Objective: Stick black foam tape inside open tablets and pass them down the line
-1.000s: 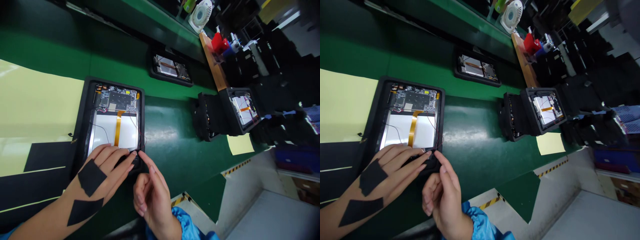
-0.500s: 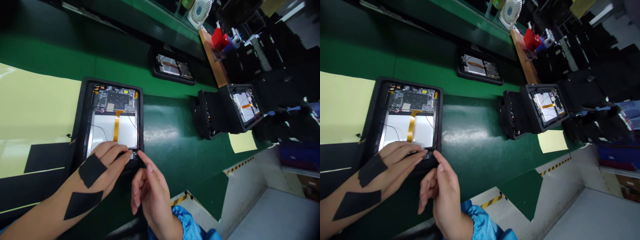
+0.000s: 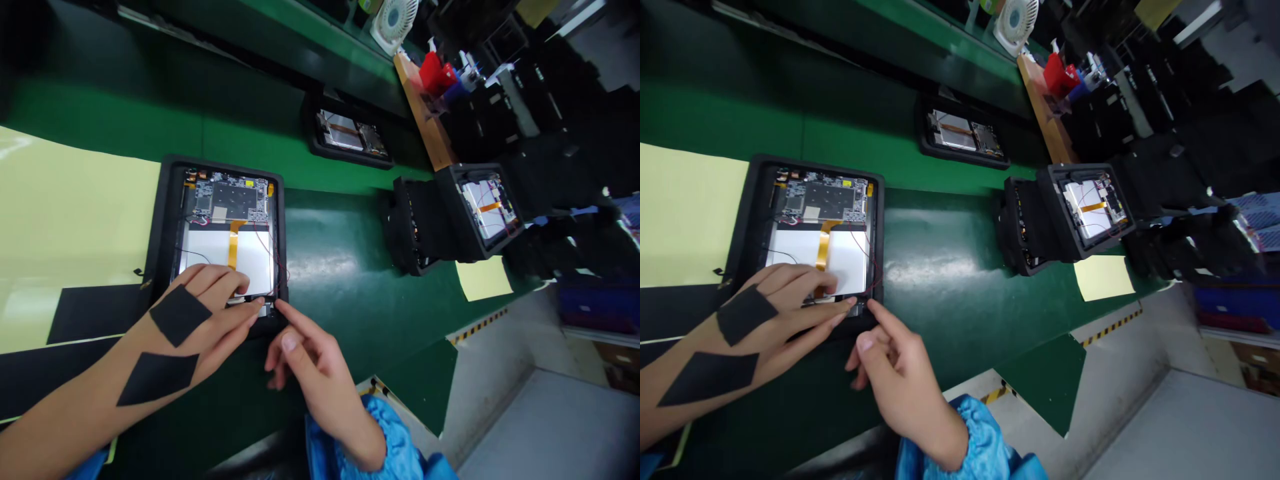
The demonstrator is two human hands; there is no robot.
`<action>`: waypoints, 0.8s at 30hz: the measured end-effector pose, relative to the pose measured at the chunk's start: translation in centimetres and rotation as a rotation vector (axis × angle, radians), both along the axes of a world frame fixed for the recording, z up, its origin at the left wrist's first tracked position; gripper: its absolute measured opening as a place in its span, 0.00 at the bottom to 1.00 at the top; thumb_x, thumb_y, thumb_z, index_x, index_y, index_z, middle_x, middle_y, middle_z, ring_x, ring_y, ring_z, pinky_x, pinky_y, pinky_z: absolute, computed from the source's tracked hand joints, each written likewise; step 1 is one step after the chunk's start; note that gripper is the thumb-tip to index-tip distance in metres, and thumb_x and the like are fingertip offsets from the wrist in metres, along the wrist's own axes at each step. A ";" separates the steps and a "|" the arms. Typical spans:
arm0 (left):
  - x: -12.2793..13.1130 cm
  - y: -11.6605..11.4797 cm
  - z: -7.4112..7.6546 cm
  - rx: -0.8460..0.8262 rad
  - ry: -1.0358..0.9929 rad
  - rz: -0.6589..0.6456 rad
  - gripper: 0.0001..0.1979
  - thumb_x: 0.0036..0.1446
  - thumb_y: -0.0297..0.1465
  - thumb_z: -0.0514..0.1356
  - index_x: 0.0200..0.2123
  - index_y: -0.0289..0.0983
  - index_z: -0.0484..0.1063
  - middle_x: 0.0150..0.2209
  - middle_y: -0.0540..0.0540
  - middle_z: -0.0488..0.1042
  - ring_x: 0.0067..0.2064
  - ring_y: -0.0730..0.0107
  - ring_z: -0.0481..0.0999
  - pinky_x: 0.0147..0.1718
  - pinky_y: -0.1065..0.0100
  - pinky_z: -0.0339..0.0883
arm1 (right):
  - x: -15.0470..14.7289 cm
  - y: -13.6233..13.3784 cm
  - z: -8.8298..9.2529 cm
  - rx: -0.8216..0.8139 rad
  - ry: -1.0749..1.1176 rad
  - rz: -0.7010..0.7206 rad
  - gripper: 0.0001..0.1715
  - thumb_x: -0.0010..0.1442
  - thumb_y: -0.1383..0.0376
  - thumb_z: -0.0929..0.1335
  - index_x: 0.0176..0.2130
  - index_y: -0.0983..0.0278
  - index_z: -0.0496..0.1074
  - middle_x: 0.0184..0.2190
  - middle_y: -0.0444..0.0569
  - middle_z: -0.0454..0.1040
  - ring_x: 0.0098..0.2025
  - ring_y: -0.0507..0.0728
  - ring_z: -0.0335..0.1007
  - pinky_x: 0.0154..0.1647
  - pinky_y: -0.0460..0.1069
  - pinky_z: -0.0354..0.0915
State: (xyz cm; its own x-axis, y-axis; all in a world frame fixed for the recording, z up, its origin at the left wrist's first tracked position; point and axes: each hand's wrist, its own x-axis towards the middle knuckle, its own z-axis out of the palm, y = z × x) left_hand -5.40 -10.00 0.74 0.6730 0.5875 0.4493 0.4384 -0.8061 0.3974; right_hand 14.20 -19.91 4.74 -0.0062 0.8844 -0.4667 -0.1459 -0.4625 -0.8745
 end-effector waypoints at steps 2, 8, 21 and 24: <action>-0.1 0.2 -0.2 -0.006 -0.005 -0.008 0.11 0.68 0.25 0.57 0.44 0.39 0.80 0.46 0.41 0.74 0.48 0.55 0.73 0.49 0.52 0.66 | 0.9 0.0 0.5 0.158 -0.349 0.006 0.30 0.73 0.56 0.68 0.70 0.59 0.66 0.28 0.42 0.73 0.27 0.51 0.68 0.31 0.47 0.70; 0.2 0.0 -0.2 -0.029 -0.016 0.004 0.11 0.69 0.25 0.56 0.43 0.39 0.80 0.44 0.42 0.73 0.46 0.56 0.73 0.47 0.54 0.67 | 1.1 1.1 1.0 0.412 -0.877 0.419 0.30 0.72 0.58 0.67 0.69 0.62 0.70 0.30 0.52 0.83 0.25 0.56 0.72 0.30 0.50 0.69; -0.7 0.6 -0.1 0.102 0.005 -0.054 0.11 0.67 0.24 0.57 0.47 0.37 0.78 0.45 0.41 0.75 0.50 0.54 0.73 0.61 0.45 0.63 | 2.0 2.6 1.2 0.414 -0.991 0.585 0.31 0.74 0.54 0.64 0.69 0.64 0.69 0.31 0.53 0.85 0.26 0.57 0.76 0.29 0.48 0.66; -0.3 0.9 0.4 0.105 0.008 -0.088 0.11 0.67 0.23 0.57 0.46 0.36 0.78 0.43 0.43 0.76 0.48 0.57 0.73 0.59 0.50 0.66 | 2.6 3.2 1.4 0.389 -0.927 0.569 0.24 0.74 0.57 0.65 0.63 0.62 0.76 0.35 0.54 0.86 0.30 0.58 0.80 0.35 0.50 0.70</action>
